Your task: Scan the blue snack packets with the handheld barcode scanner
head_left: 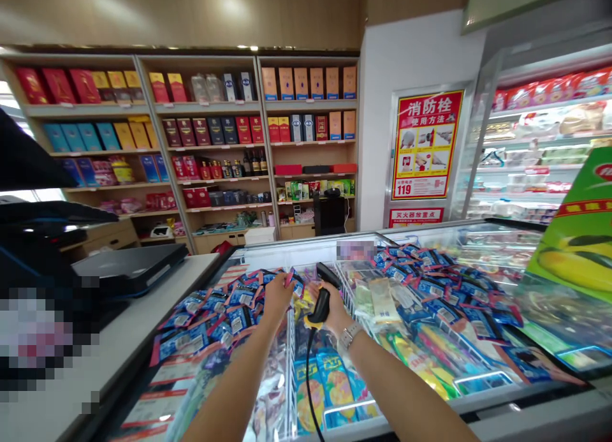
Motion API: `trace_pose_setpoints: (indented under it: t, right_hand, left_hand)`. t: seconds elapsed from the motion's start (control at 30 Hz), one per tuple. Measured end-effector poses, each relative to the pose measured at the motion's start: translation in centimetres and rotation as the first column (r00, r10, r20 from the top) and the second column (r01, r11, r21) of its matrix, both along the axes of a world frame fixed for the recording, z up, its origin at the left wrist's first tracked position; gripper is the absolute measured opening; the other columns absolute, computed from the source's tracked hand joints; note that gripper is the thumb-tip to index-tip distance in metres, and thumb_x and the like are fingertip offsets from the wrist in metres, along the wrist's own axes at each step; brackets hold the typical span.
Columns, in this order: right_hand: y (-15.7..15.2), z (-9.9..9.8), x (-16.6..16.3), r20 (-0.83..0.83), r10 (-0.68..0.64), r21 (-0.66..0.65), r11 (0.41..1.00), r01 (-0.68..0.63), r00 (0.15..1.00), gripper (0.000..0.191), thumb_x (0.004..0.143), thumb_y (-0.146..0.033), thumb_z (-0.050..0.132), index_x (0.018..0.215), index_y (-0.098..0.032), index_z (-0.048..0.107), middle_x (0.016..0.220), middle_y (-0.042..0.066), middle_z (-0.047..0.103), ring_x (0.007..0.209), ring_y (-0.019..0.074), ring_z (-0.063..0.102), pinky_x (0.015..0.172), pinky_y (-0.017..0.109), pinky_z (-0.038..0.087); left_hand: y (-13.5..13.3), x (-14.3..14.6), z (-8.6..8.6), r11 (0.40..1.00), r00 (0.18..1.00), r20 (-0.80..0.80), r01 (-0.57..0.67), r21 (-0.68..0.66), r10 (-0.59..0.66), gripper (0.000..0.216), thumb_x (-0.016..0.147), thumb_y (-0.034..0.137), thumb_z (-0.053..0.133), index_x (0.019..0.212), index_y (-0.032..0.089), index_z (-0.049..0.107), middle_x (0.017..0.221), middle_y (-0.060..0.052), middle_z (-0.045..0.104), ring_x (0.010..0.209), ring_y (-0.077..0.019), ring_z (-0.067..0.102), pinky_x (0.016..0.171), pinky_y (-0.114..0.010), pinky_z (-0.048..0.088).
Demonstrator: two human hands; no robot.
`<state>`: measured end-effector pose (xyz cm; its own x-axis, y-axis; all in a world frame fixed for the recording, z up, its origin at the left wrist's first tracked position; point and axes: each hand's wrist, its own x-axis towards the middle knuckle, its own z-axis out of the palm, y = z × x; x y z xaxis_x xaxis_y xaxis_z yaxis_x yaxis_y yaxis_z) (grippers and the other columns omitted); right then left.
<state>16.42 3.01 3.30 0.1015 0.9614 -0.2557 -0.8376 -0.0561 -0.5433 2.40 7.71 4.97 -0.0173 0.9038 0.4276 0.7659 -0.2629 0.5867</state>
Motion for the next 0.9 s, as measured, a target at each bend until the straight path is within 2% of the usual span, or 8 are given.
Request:
trace_pose_setpoints:
  t: [0.1,0.2,0.3,0.4,0.53,0.67,0.77,0.9]
  right_hand:
    - [0.9,0.1,-3.5,0.021,0.077,-0.04,0.996,-0.076,0.997,0.016,0.076,-0.026,0.057,0.063,-0.019,0.054,0.066,0.004,0.066,0.067,0.0148,0.066,0.061,0.023,0.052]
    - [1.4,-0.2,-5.7,0.04,0.099,-0.059,0.994,-0.097,0.994,0.021,0.076,-0.029,0.057,0.058,-0.02,0.049,0.057,0.002,0.062,0.059,0.0156,0.063,0.053,0.024,0.049]
    - [1.5,-0.4,-6.4,0.003,0.107,-0.042,0.993,-0.107,0.994,0.02,0.074,-0.028,0.059,0.058,-0.02,0.05,0.053,0.001,0.06,0.055,0.016,0.061,0.05,0.024,0.048]
    - [1.5,-0.4,-5.2,-0.039,0.13,-0.041,0.99,-0.131,0.991,0.017,0.074,-0.026,0.06,0.061,-0.019,0.053,0.056,0.001,0.061,0.053,0.0143,0.06,0.05,0.023,0.048]
    - [1.5,-0.4,-0.5,-0.04,-0.013,-0.018,1.0,0.012,0.999,0.009,0.074,-0.019,0.058,0.066,-0.017,0.057,0.064,0.003,0.065,0.06,0.0127,0.063,0.059,0.022,0.051]
    - [1.0,-0.5,7.0,0.027,-0.232,0.004,0.973,0.232,0.972,0.004,0.072,-0.015,0.058,0.069,-0.019,0.058,0.068,0.004,0.067,0.07,0.0157,0.066,0.062,0.024,0.054]
    - [0.5,-0.6,13.1,0.036,-0.388,0.02,0.922,0.387,0.921,0.007,0.07,-0.013,0.057,0.069,-0.02,0.056,0.071,0.003,0.068,0.073,0.0155,0.067,0.064,0.024,0.055]
    - [0.3,-1.4,19.7,0.126,-0.581,0.042,0.813,0.581,0.804,0.004,0.07,-0.02,0.058,0.069,-0.021,0.054,0.066,0.0,0.065,0.064,0.0132,0.064,0.059,0.023,0.053]
  left_hand:
    - [-0.2,-2.3,1.0,0.998,0.986,-0.162,-0.027,0.064,0.037,0.033,0.08,0.024,0.057,0.112,0.015,0.059,0.106,-0.012,0.067,0.101,-0.0236,0.06,0.085,-0.031,0.041]
    - [-0.3,-3.3,1.6,0.993,0.957,-0.285,-0.026,0.116,0.059,0.033,0.08,0.021,0.056,0.111,0.013,0.061,0.11,-0.014,0.063,0.106,-0.0236,0.057,0.09,-0.03,0.039]
    - [-0.5,-3.3,2.1,0.991,0.928,-0.368,-0.006,0.135,0.056,0.03,0.08,0.021,0.055,0.107,0.015,0.065,0.107,-0.012,0.062,0.104,-0.0236,0.057,0.09,-0.03,0.04]
    - [-0.5,-2.7,2.5,0.987,0.916,-0.398,0.019,0.16,0.047,0.03,0.081,0.025,0.055,0.107,0.016,0.066,0.103,-0.012,0.063,0.099,-0.0253,0.058,0.088,-0.033,0.041]
    - [-0.1,-0.4,2.7,0.97,0.927,-0.375,0.111,0.217,-0.022,0.026,0.082,0.024,0.053,0.102,0.017,0.068,0.101,-0.011,0.065,0.099,-0.0244,0.057,0.09,-0.034,0.041]
    - [0.6,4.3,2.3,0.952,0.933,-0.318,0.238,0.192,-0.169,0.023,0.08,0.02,0.054,0.098,0.018,0.069,0.098,-0.009,0.065,0.1,-0.0233,0.057,0.091,-0.033,0.042]
    - [1.0,9.4,1.6,0.936,0.921,-0.243,0.337,0.105,-0.305,0.023,0.079,0.018,0.056,0.097,0.018,0.07,0.099,-0.008,0.066,0.1,-0.0221,0.058,0.092,-0.032,0.041]
    - [1.8,17.3,0.2,0.88,0.878,-0.066,0.474,-0.012,-0.474,0.022,0.076,0.015,0.059,0.093,0.02,0.072,0.1,-0.007,0.069,0.101,-0.021,0.06,0.093,-0.032,0.042]
